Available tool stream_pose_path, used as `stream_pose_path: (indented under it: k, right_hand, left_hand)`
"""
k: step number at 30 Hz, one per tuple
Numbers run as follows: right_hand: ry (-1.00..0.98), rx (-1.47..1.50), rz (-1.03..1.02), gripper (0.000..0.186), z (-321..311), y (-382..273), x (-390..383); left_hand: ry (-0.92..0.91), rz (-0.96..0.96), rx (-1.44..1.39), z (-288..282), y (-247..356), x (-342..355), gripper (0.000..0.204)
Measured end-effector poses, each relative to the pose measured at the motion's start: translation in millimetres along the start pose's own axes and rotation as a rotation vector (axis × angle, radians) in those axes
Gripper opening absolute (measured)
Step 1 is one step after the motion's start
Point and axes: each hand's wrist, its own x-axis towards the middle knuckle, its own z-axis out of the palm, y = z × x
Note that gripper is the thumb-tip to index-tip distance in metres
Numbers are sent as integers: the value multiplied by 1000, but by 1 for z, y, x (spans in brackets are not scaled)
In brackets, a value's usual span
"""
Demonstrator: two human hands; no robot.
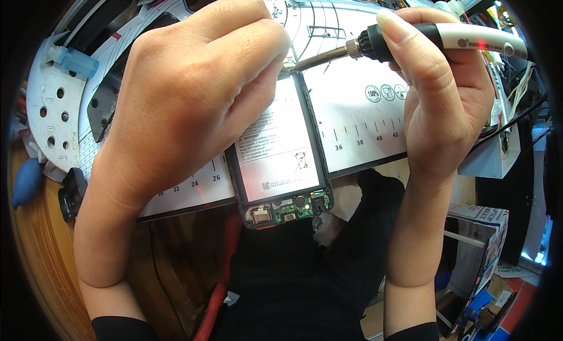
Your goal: The person uses a soldering iron to work on the internal circuitry of a mobile phone, reconnects a ribbon cable by hand, and then plugs a cable into the phone to check its state.
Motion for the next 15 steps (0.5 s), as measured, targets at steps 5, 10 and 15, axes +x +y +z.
stream_pose_path:
  k: [5,10,15]
  right_hand:
    - [72,41,-104,22,19,-9,-7]
    - [77,50,-119,21,19,-9,-6]
    - [0,30,-55,21,-1,-2,0]
  left_hand:
    - [1,9,8,0,0,1,14]
    - [-5,-9,9,0,1,0,14]
    - [2,5,5,0,0,1,13]
